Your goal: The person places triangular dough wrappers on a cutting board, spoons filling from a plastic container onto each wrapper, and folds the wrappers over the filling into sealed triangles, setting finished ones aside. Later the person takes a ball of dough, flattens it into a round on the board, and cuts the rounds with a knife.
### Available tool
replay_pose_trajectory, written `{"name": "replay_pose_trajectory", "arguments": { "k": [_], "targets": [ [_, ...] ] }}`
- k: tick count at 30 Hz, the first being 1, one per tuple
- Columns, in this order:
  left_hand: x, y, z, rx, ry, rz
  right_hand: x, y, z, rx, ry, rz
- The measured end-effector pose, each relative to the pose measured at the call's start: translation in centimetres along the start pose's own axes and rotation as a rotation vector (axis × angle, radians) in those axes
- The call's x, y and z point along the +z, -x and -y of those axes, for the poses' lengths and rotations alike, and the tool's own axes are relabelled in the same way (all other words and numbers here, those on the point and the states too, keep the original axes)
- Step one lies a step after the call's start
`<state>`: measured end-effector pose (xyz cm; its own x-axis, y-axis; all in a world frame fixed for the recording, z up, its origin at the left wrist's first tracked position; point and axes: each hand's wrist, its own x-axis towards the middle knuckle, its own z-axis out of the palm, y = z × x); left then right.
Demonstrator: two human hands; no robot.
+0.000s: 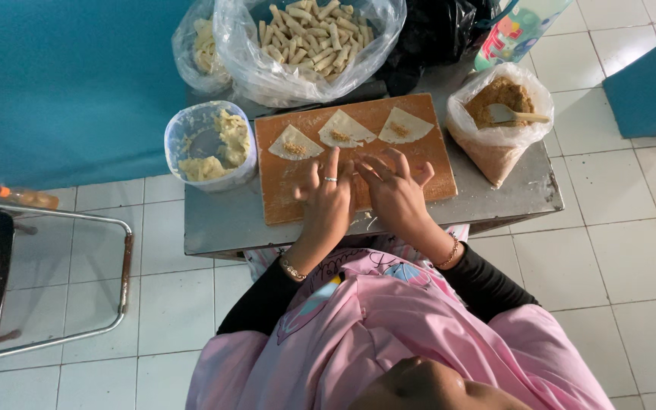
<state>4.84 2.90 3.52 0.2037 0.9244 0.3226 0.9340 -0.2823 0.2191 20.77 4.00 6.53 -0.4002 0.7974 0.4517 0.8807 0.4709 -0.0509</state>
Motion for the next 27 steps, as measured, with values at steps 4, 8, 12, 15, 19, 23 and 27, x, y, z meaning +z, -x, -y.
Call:
{"name": "replay_pose_trajectory", "arguments": {
  "k": [4,8,12,15,19,23,27],
  "targets": [
    [-0.1,0.0,-0.3,0.002,-0.043,-0.057,-0.3,-0.7,-0.4,0.003,-0.121,-0.021],
    [-0.1,-1.2,0.1,-0.021,-0.037,0.036,0.0,-0.5,-0.9,-0.011,-0.238,-0.013],
    [-0.5,-1.4,1.0,-0.010,-0.031,-0.104,1.0,-1.4,-1.4,-0.034,-0.094,-0.026],
    [-1.1,-1.1,2.3,-0.060,0.087,-0.219,1.4,-2.6,-1.7,-0.039,-0.090,-0.017],
    [-2.3,-1.0,4.9,-0.179,0.038,-0.352,0.4,-4.3,-1.8,-0.102,-0.064,-0.001],
    [-3.4,-1.7,7.9,-0.256,-0.148,-0.356,-3.0,-6.7,-1.6,-0.203,-0.196,0.299],
    [-3.0,-3.0,10.1,-0.171,-0.319,-0.329,-5.7,-10.4,-1.3,-0.194,-0.208,0.076]
  ]
}}
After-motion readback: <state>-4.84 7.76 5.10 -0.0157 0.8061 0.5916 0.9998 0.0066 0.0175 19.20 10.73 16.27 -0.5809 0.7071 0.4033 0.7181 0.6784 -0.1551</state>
